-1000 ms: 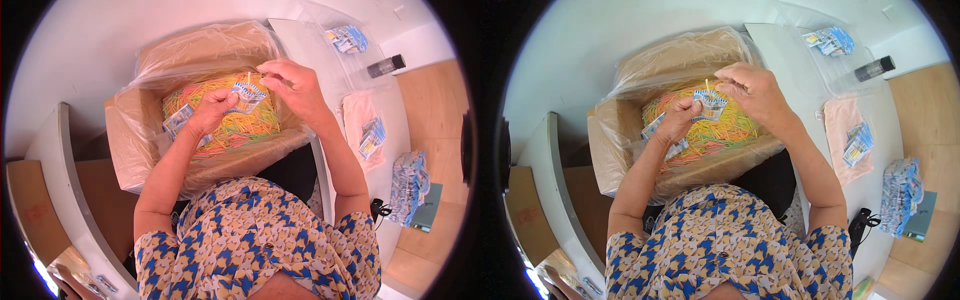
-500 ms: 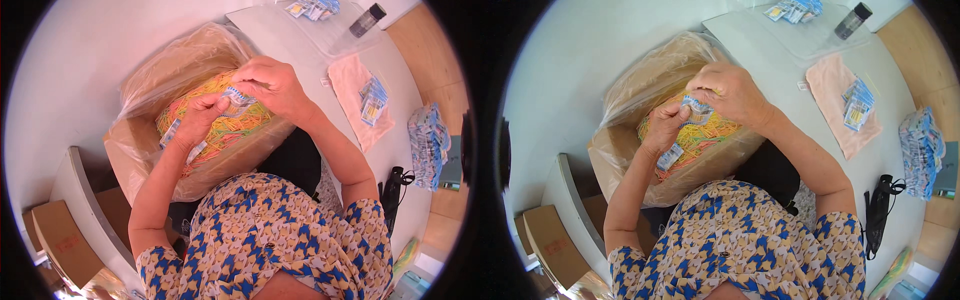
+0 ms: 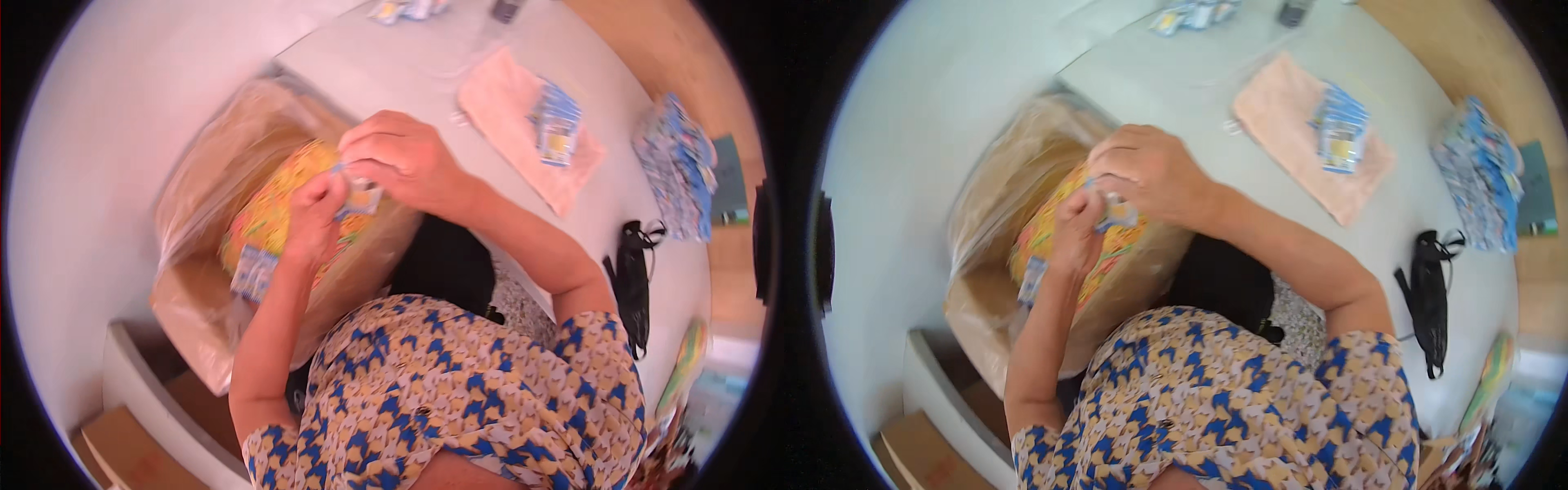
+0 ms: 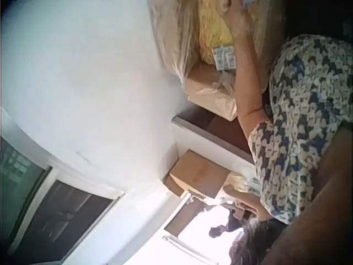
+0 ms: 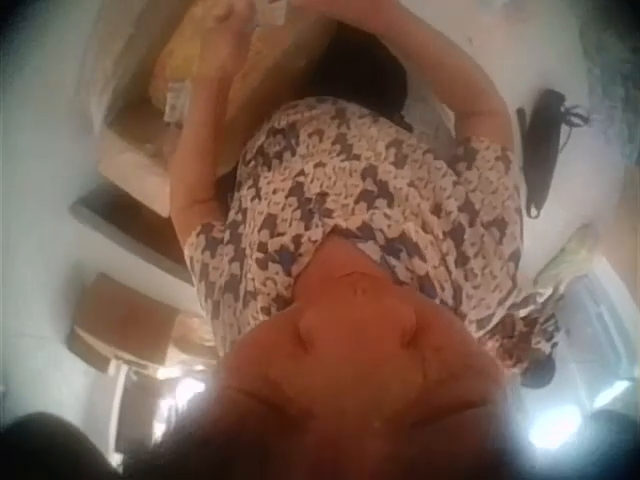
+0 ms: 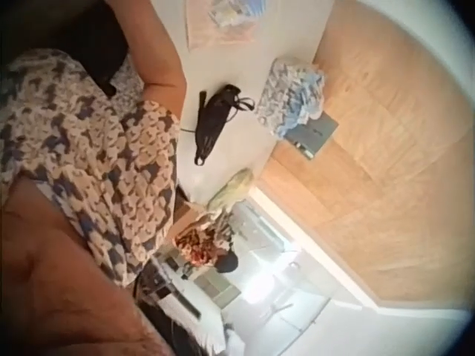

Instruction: Packing small packaged noodle items into a large cardboard box lined with plastic.

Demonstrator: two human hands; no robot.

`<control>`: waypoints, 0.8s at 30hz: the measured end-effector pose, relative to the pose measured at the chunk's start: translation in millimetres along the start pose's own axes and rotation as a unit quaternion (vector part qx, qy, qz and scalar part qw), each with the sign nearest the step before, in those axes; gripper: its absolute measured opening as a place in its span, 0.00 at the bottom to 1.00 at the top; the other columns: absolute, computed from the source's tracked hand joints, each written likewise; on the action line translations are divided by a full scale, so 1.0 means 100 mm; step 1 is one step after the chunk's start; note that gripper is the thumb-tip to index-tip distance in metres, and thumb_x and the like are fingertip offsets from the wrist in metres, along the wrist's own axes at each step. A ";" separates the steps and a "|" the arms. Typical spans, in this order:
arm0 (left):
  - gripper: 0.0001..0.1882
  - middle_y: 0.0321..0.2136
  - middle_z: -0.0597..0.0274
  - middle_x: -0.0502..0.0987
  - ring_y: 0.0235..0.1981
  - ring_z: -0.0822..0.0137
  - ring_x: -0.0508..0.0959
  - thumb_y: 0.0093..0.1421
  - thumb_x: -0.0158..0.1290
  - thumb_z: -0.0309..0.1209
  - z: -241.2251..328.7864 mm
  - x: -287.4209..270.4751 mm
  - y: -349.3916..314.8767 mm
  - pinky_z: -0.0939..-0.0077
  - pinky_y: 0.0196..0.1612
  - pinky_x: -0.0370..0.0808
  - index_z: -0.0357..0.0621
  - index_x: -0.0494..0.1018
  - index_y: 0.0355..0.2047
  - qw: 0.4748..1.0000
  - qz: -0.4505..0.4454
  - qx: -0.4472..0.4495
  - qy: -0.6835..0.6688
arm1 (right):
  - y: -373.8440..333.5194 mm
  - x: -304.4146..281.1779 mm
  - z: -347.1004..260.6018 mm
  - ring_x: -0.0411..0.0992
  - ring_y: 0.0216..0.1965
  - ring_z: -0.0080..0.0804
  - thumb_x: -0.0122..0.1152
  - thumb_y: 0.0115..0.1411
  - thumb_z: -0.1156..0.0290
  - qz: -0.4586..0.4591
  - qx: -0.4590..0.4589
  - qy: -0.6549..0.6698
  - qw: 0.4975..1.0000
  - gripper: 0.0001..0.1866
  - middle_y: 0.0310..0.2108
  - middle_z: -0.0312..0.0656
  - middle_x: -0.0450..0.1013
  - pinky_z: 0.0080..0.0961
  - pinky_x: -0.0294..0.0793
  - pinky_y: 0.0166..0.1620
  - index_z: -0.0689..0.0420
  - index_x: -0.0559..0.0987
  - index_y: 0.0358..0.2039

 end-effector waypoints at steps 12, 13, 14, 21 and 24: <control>0.11 0.38 0.64 0.76 0.39 0.75 0.74 0.64 0.46 0.30 -0.12 0.06 -0.02 0.74 0.44 0.71 0.37 0.73 0.41 0.999 -0.005 -0.003 -0.048 | -0.11 -0.22 0.16 0.71 0.31 0.35 0.59 0.53 0.74 0.050 0.159 0.092 0.982 0.04 0.26 0.41 0.72 0.26 0.70 0.34 0.60 0.75 0.26; 0.11 0.37 0.64 0.77 0.37 0.75 0.74 0.63 0.47 0.30 -0.12 0.08 -0.02 0.76 0.43 0.71 0.36 0.74 0.40 0.999 0.001 -0.001 -0.036 | -0.14 -0.21 0.16 0.71 0.31 0.35 0.59 0.53 0.74 0.050 0.160 0.093 0.982 0.04 0.26 0.41 0.72 0.26 0.70 0.34 0.60 0.75 0.26; 0.11 0.35 0.64 0.77 0.36 0.76 0.74 0.62 0.49 0.30 -0.11 0.09 0.00 0.78 0.43 0.71 0.35 0.74 0.40 1.000 0.006 0.000 -0.022 | -0.17 -0.17 0.16 0.71 0.31 0.36 0.59 0.52 0.73 0.016 0.161 0.068 0.984 0.04 0.26 0.41 0.72 0.27 0.71 0.35 0.60 0.75 0.25; 0.09 0.33 0.66 0.76 0.34 0.76 0.74 0.63 0.48 0.29 -0.10 0.16 0.01 0.80 0.41 0.70 0.36 0.74 0.37 0.998 0.054 0.023 -0.016 | -0.23 -0.01 -0.01 0.72 0.32 0.39 0.60 0.52 0.71 -0.044 0.178 0.132 0.974 0.06 0.30 0.43 0.72 0.28 0.72 0.37 0.58 0.76 0.29; 0.07 0.32 0.66 0.76 0.33 0.76 0.74 0.63 0.48 0.28 -0.05 0.06 0.03 0.80 0.38 0.70 0.38 0.73 0.35 0.995 0.089 0.007 -0.037 | -0.43 -0.08 0.30 0.73 0.36 0.27 0.61 0.52 0.74 -0.042 0.301 0.199 0.932 0.11 0.35 0.39 0.74 0.24 0.73 0.39 0.59 0.76 0.37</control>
Point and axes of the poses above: each hand's wrist, its own y-axis towards the middle knuckle, its own x-axis out of the palm, z = x × y, the point moved 4 cm from there along y, towards the middle knuckle
